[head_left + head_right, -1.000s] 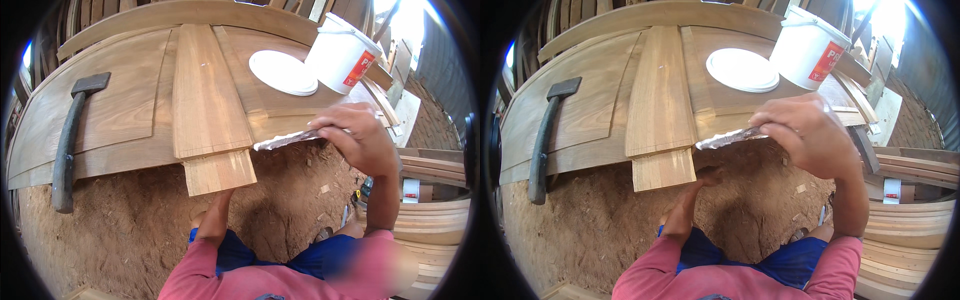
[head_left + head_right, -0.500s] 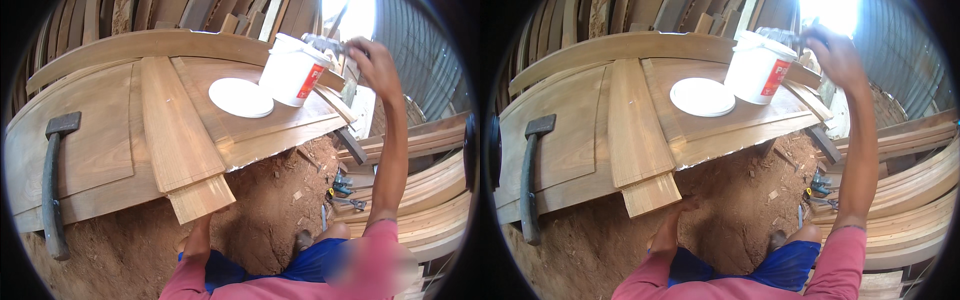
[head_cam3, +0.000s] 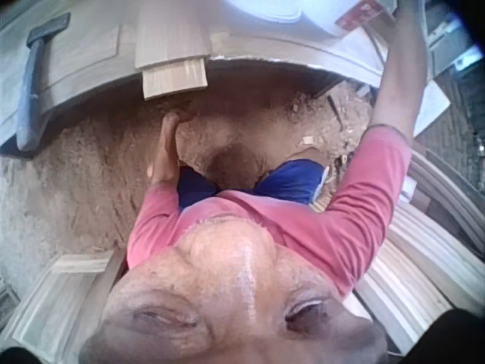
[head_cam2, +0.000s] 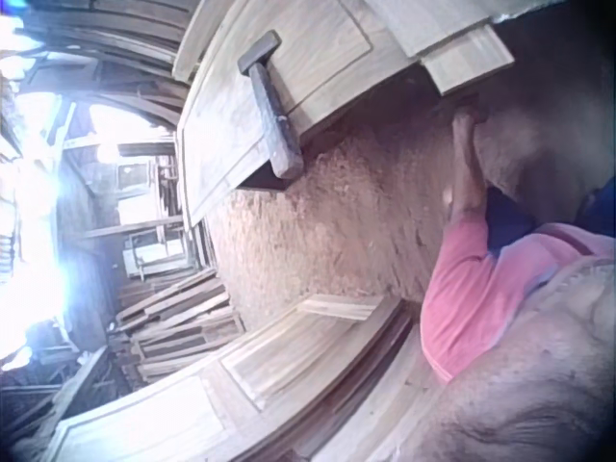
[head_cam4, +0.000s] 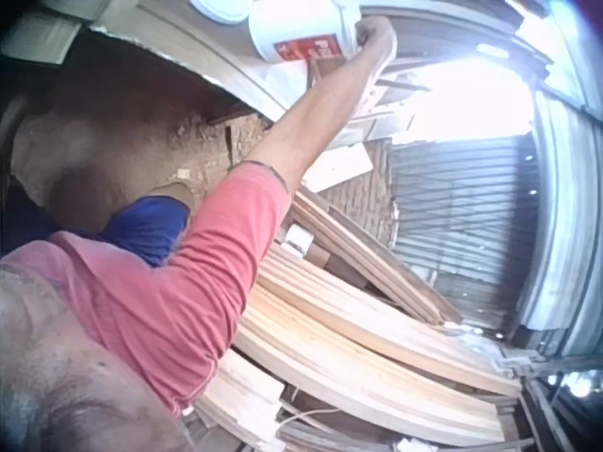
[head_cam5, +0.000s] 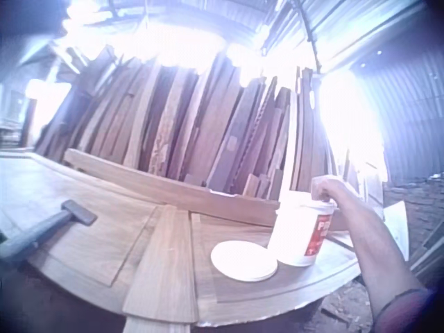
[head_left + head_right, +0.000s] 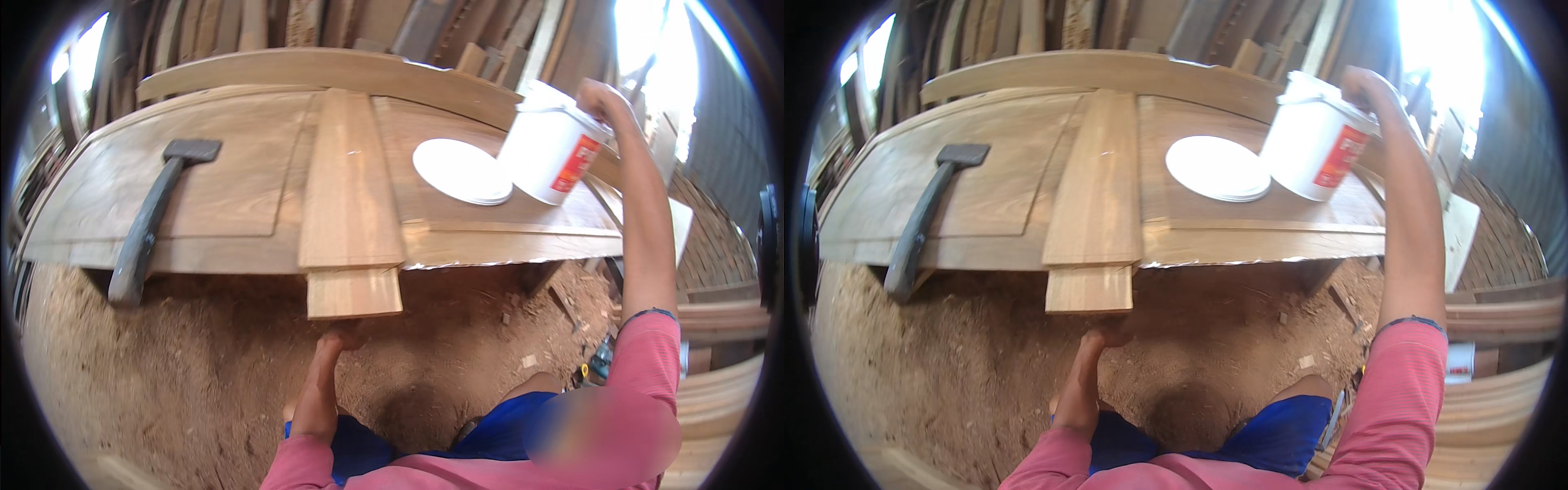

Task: The person applies wood filler to the gaps and edges of a large wooden door using a spatula, smoothing the paste over several different sections of the frame.

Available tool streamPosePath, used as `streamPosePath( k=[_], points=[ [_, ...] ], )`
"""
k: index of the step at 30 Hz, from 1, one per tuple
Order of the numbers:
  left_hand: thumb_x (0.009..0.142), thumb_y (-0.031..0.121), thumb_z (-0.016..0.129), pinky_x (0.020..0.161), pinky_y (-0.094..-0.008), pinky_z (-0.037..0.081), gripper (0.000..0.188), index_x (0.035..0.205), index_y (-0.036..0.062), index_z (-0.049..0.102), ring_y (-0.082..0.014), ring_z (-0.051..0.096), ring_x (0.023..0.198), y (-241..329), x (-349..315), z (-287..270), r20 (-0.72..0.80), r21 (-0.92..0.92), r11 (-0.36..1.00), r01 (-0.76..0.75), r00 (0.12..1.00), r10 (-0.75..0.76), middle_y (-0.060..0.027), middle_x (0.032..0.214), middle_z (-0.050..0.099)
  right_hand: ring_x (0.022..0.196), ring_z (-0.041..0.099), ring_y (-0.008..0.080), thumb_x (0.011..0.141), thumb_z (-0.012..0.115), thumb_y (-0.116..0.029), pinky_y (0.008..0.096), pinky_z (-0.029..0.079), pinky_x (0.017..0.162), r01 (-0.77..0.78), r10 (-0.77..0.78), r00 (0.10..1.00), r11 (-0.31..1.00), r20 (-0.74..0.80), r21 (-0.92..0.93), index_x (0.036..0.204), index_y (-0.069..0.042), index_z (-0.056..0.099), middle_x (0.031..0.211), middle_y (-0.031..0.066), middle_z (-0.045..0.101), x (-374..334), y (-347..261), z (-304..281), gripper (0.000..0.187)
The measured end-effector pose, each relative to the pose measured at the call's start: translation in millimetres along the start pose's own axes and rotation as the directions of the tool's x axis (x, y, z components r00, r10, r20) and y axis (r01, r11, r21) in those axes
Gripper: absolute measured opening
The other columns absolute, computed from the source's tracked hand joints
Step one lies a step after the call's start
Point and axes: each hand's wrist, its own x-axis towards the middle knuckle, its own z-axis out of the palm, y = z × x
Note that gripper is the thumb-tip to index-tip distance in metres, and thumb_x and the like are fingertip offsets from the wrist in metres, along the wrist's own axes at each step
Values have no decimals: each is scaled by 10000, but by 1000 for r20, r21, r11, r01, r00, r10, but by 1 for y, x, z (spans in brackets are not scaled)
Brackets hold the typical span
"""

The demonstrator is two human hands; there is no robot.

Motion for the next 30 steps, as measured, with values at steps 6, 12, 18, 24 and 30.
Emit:
streamPosePath(
  k=[6,12,18,24,30],
  points=[
    [914,587,561,1126,-468,378,683,1401,110,511,-402,459,1353,64,-38,-39,-33,-202,979,13,999,-20,-245,1451,491,650,671,219,744,681,-117,365,518,570,-17,22,1000,947,-12,320,812,64,741,728,148,705,13,11,29,203],
    [934,520,578,1055,-464,430,588,1350,105,554,-417,545,1229,3,-3,2,-154,99,990,-97,982,112,-248,1313,579,490,512,114,789,683,-144,264,407,457,-28,35,999,668,6,743,954,17,750,706,42,656,-9,36,16,241],
    [889,493,648,1007,-440,465,545,1260,95,612,-377,592,1169,19,3,-11,-138,-16,984,-176,975,172,-211,1264,619,510,509,7,860,633,-100,128,388,413,-83,276,960,436,-46,896,1094,-8,712,810,10,672,-81,49,-11,263],
    [873,480,664,976,-428,470,565,1289,108,581,-375,605,1116,-12,15,-8,-74,-36,983,-181,981,178,-203,1227,639,471,509,-5,917,650,-149,112,386,368,-67,258,966,243,2,968,1119,-44,682,773,-20,633,-125,89,-2,229],
    [892,594,577,1081,-440,415,770,1493,159,371,-392,503,1307,-23,-18,-5,-175,-134,989,-69,984,45,-239,1395,539,452,471,6,899,677,-136,146,351,364,-94,58,994,55,91,994,1116,-7,660,762,2,631,-152,110,30,254]
  ],
)
